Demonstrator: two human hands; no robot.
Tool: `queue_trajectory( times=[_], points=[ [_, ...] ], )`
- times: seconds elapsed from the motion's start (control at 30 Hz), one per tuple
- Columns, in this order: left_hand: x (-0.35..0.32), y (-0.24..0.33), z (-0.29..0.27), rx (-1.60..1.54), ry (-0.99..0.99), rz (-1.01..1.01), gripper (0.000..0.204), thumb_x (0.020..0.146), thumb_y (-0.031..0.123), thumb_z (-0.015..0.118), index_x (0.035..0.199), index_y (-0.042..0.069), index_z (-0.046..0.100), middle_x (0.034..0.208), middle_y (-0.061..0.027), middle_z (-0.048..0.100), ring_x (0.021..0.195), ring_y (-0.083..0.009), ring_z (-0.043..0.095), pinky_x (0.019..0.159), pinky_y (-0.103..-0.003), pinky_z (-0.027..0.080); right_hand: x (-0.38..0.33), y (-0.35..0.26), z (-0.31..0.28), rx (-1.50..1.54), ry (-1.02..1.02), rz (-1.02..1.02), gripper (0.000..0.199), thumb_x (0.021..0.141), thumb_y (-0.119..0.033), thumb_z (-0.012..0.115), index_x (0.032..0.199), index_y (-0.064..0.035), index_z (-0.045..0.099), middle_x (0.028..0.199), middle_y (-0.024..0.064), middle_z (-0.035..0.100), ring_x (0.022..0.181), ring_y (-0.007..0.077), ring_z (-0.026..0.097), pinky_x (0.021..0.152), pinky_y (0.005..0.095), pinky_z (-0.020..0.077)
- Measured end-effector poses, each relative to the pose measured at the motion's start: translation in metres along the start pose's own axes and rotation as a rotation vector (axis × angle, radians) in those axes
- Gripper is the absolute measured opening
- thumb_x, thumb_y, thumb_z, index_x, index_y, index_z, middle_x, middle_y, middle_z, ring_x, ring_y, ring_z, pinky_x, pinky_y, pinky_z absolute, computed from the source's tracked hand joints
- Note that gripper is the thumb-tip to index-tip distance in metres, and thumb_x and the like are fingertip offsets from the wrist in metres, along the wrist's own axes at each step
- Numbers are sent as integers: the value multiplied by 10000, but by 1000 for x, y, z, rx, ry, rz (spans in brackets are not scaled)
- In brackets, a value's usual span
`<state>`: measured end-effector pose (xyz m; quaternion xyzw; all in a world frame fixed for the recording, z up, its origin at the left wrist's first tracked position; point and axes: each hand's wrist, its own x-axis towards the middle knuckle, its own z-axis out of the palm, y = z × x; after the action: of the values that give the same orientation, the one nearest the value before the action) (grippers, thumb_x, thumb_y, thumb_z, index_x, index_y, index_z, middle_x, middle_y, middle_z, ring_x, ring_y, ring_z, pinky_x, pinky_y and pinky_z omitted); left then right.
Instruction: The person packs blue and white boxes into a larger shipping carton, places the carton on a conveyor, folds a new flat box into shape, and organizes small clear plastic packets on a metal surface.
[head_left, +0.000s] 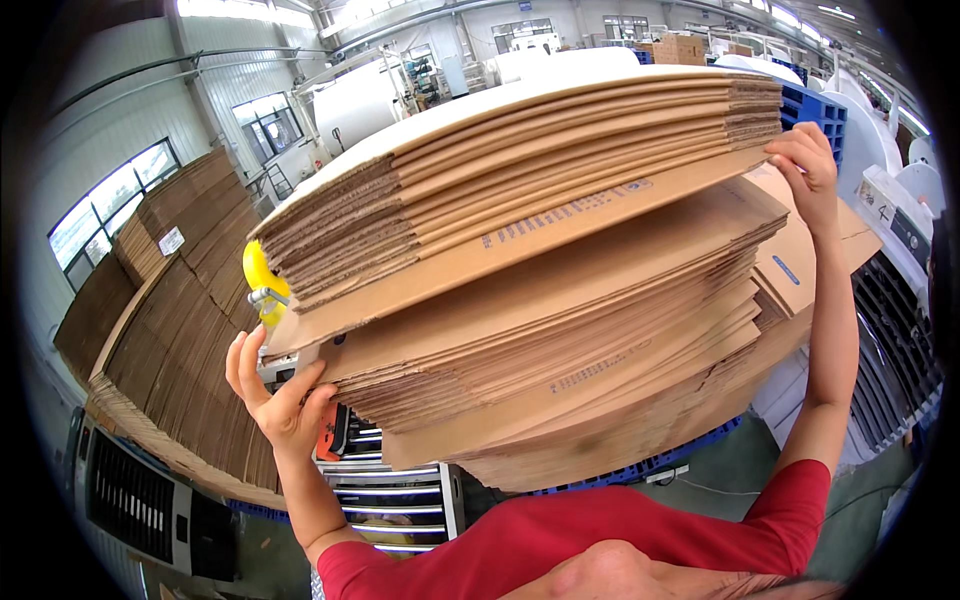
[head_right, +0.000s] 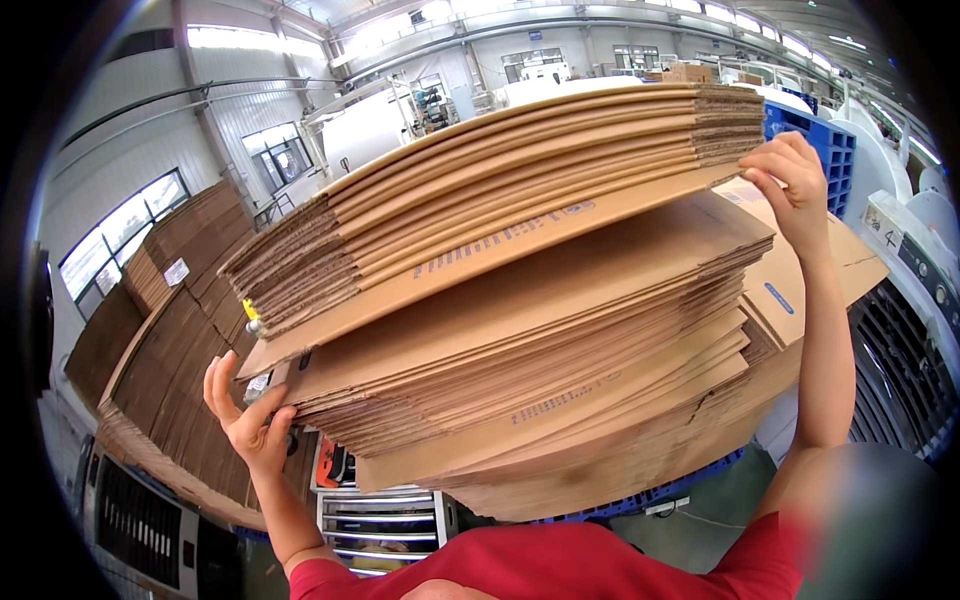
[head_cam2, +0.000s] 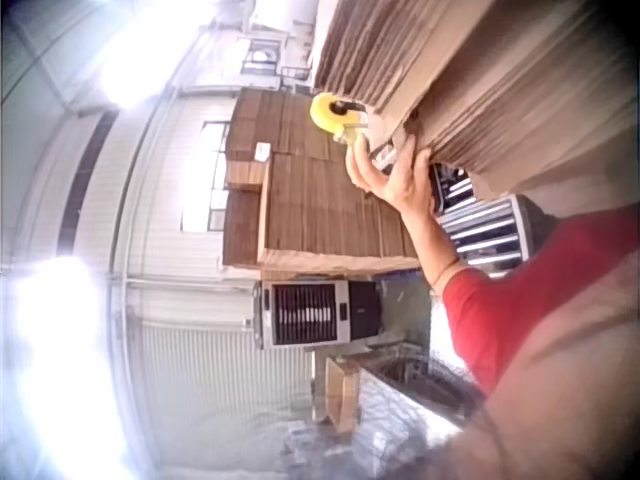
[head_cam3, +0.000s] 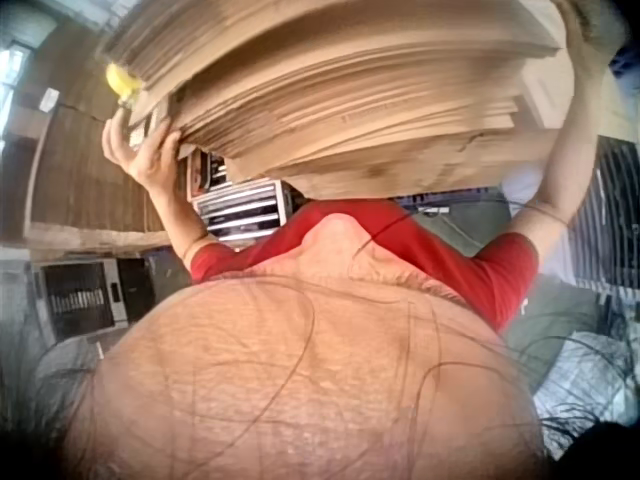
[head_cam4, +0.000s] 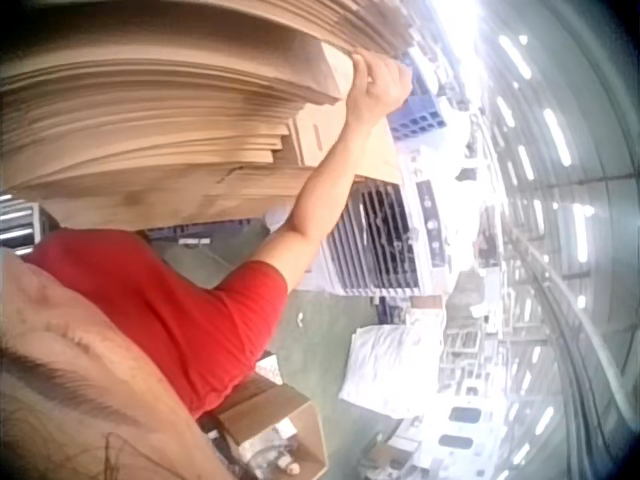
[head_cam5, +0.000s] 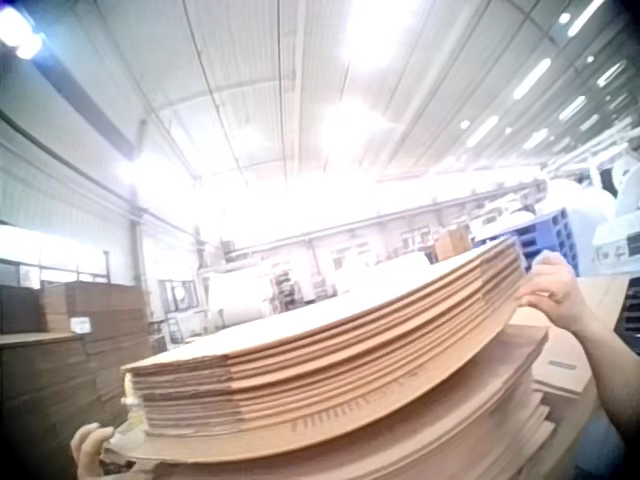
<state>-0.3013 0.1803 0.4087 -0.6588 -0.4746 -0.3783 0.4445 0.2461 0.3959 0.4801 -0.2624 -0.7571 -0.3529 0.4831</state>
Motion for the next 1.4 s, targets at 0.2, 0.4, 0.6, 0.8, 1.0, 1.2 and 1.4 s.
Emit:
queue_trajectory(
  times=[0.2, 0.4, 0.6, 0.8, 1.0, 1.2, 1.4],
  points=[
    [-7, -21, 18, -412, 330, -240, 485, 715, 130, 712, 1153, 51, 520, 1294, -137, 398, 1188, -318, 426, 1017, -442, 330, 11, 11, 1, 47, 6, 6, 73, 748, -54, 642, 790, 5, 628, 761, 55, 599, 778, 211, 497, 708, 300, 400],
    [34, -56, 45, -394, 91, -179, 853, 762, 275, 685, 1433, 149, 173, 1456, -152, 230, 1336, -318, 251, 1081, -442, 221, 5, 4, 2, 33, 20, -34, 58, 745, -48, 640, 786, -9, 629, 771, 56, 604, 798, 226, 495, 719, 306, 402],
    [66, -108, 87, -517, -69, 77, 1129, 666, 211, 793, 1464, 187, -4, 1500, -209, 46, 1393, -323, 58, 1106, -435, 143, -11, 2, 10, 83, 59, -9, 78, 745, -65, 649, 778, -6, 610, 760, 64, 570, 804, 245, 488, 725, 336, 394],
    [79, -87, 98, -456, -212, 53, 666, 745, 151, 657, 1329, 26, 362, 1362, -134, 413, 1338, -300, 288, 1116, -420, 126, -33, 2, 15, 94, 93, 48, 79, 744, -68, 643, 792, -8, 621, 770, 83, 578, 837, 260, 516, 758, 336, 414],
    [77, -80, 88, -525, -230, 180, 713, 723, 146, 676, 1349, 100, 337, 1377, -163, 396, 1336, -362, 274, 1102, -502, 114, -46, -10, 15, 42, 91, 70, 93, 726, -55, 656, 800, -6, 628, 793, 92, 601, 798, 258, 543, 733, 337, 443],
    [74, -61, 64, -467, -144, 364, 705, 710, 223, 705, 1319, 94, 374, 1333, -186, 441, 1287, -401, 346, 1081, -541, 134, -67, -14, 4, -24, 54, 80, 109, 721, -69, 670, 800, -8, 625, 789, 80, 600, 779, 253, 540, 717, 340, 448],
    [93, 17, 23, -485, -147, 522, 675, 714, 413, 660, 1202, -23, 493, 1247, -216, 453, 1264, -456, 343, 1046, -607, 137, -87, 11, -20, -231, -131, 259, 199, 755, -103, 651, 947, -51, 655, 962, 103, 630, 922, 275, 562, 782, 314, 456]
  ],
)
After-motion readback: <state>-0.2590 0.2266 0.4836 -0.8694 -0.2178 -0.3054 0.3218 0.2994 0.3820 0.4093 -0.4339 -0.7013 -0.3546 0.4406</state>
